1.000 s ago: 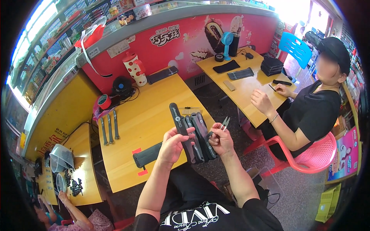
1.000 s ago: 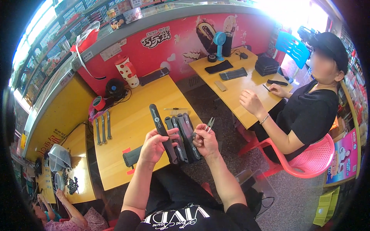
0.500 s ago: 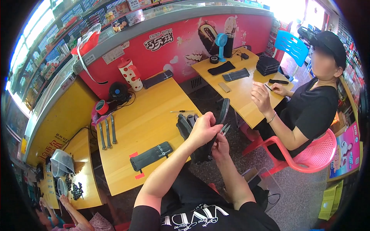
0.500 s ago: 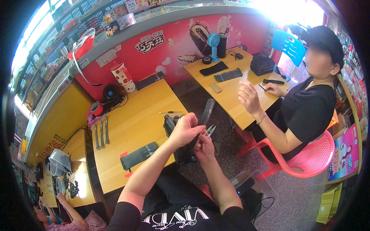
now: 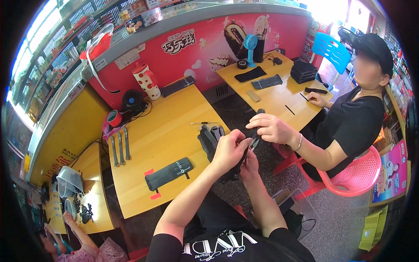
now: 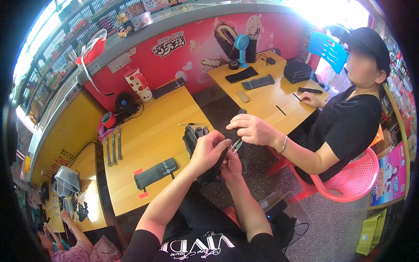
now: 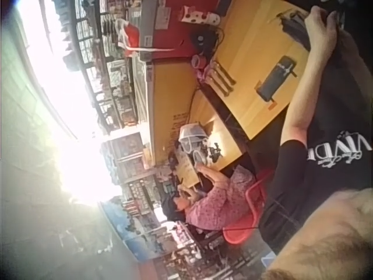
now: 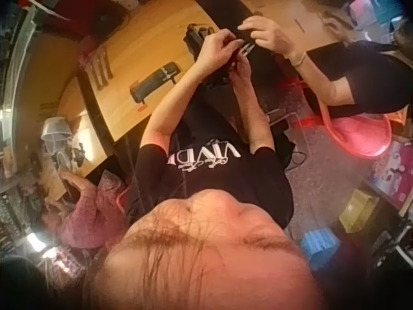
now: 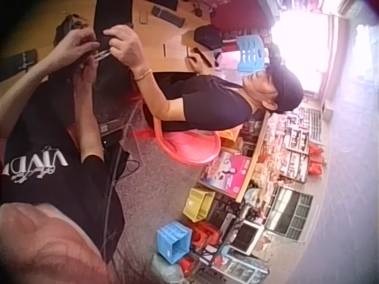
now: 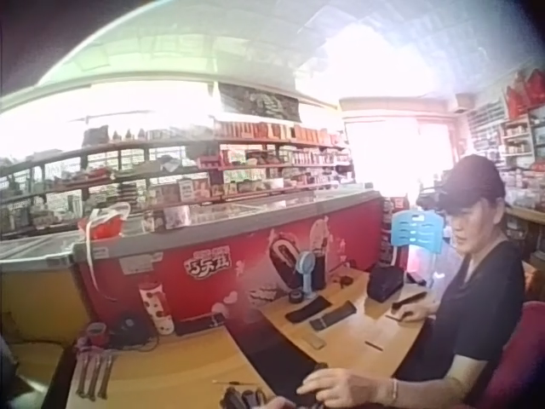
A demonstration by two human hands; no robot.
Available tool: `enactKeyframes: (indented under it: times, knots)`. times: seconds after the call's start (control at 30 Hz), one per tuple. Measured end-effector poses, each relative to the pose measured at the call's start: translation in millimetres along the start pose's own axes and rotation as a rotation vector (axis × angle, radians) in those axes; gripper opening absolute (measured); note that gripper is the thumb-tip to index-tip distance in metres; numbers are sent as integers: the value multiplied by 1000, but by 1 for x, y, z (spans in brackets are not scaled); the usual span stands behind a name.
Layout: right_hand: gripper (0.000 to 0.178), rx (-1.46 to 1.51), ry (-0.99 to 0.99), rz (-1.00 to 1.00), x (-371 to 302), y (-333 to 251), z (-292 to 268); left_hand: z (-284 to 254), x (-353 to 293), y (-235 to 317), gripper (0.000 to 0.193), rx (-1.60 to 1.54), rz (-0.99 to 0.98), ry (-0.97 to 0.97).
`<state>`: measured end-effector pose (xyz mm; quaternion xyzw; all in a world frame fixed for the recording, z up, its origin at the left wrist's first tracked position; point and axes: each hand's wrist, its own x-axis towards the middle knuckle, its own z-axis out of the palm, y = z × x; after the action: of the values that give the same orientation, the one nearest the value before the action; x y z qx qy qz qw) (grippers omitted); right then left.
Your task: Assembling black textile straps by attaching metal rings and plastic buckles.
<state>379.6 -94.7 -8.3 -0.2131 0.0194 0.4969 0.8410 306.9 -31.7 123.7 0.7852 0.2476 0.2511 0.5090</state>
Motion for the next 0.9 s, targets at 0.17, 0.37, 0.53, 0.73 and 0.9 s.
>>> enactKeyframes:
  times: [0.17, 0.37, 0.53, 0.73, 0.9]
  knots:
    - [3, 14, -117, -39, 4, -4, -1, -30, -35, -41, 41, 473, 255, 593]
    - [21, -38, -246, 44, 0, -5, -3, -52, -33, -74, 86, -710, -698, -58]
    - [32, -117, -372, 115, 0, -11, 5, -51, -27, -57, 70, -768, -700, -86]
    - [22, -88, -494, 142, -7, -8, -8, -45, -38, -89, 31, -1048, -661, -48]
    - [35, -238, -614, -96, -22, -3, -32, -42, -79, -48, 28, -998, -508, -12]
